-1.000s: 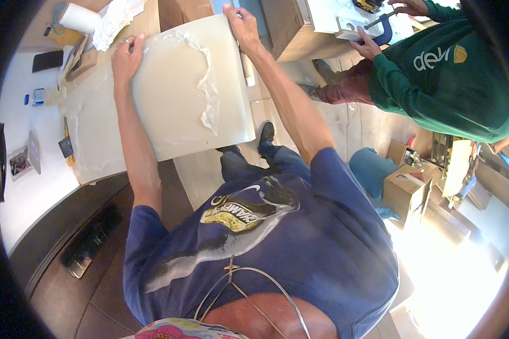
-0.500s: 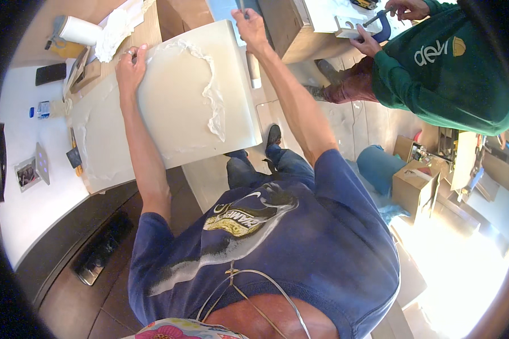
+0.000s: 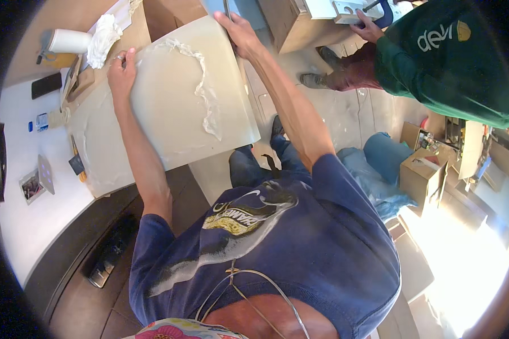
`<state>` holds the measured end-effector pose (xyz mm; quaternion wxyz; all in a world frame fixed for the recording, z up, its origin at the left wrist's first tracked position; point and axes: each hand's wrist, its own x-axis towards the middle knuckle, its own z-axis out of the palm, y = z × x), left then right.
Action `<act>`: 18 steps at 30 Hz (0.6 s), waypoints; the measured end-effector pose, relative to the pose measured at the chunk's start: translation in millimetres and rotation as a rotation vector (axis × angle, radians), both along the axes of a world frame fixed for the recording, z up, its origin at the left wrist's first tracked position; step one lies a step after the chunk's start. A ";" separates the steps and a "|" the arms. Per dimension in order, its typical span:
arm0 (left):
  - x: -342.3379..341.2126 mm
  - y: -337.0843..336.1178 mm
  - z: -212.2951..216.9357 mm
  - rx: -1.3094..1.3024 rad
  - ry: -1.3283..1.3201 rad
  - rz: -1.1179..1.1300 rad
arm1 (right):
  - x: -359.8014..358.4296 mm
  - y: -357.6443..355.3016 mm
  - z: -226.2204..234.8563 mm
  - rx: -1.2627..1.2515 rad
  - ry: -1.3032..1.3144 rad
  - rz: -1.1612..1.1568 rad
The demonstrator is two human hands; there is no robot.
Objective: The person scrapes excess material from the edge and surface of a light-colored rectangular panel using a metal blade, then rubs the edge with a small sanding block.
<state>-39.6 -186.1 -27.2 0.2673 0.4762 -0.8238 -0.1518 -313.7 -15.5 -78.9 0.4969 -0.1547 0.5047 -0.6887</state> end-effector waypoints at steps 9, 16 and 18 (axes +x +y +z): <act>7.6 -10.4 -9.0 0.004 0.007 -0.041 | 16.7 63.7 -10.9 0.132 0.175 0.065; 6.5 -4.3 2.2 -0.030 -0.052 -0.049 | 17.9 108.3 20.0 0.267 0.494 0.048; 5.6 -4.1 -2.6 -0.050 -0.027 -0.041 | 23.6 93.7 19.8 0.270 0.602 0.052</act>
